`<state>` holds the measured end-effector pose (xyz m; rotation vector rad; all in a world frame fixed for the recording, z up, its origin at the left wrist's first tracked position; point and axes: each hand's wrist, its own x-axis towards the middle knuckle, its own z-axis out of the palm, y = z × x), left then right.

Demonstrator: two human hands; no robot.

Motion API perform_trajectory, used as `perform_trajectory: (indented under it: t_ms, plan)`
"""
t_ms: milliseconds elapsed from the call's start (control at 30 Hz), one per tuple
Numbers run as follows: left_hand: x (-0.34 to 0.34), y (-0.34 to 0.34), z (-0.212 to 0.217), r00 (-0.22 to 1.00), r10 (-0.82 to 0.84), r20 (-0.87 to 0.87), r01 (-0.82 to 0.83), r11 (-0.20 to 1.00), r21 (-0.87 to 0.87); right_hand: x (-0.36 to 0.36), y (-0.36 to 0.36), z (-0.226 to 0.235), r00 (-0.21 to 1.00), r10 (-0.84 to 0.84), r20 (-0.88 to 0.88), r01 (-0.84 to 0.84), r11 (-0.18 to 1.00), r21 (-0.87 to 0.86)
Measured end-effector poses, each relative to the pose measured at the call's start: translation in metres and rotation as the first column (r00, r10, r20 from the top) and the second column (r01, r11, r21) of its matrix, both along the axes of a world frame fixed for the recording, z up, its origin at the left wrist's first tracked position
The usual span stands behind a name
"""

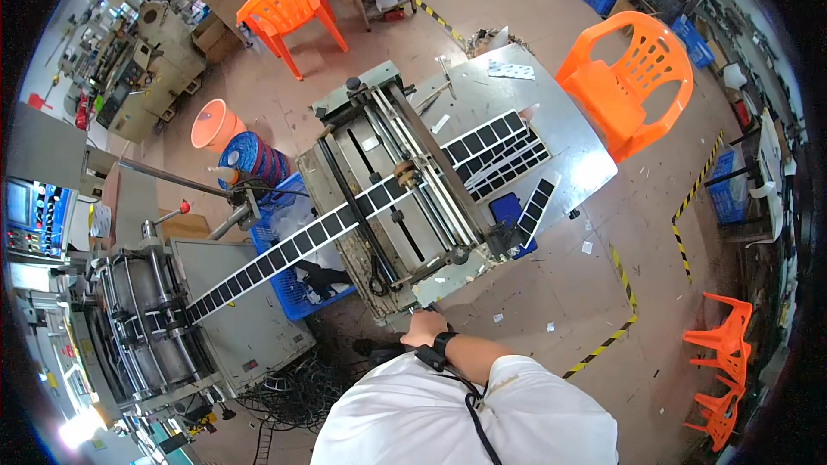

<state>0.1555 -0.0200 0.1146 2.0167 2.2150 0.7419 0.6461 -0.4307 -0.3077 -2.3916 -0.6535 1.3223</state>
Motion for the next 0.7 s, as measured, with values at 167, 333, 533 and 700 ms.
perform_trajectory:
  t_ms: [167,333,533,700]
  plan:
    - [-0.003,-0.003,0.003,1.000,0.019,-0.004,-0.019,1.000,-0.004,0.001,-0.001,-0.002,1.000,-0.005,-0.001,0.005,1.000,-0.015]
    - [-0.010,-0.008,0.002,0.999,0.039,-0.001,-0.039,0.999,-0.003,-0.001,0.000,-0.001,1.000,0.005,0.005,-0.005,1.000,-0.007]
    - [-0.016,-0.016,0.001,0.998,0.057,-0.003,-0.057,0.998,-0.002,-0.005,0.001,-0.010,1.000,0.005,0.019,-0.005,1.000,-0.024]
    - [-0.022,-0.023,0.002,0.997,0.081,-0.005,-0.081,0.997,0.001,-0.005,0.001,-0.008,0.999,0.015,0.032,-0.015,1.000,-0.022]
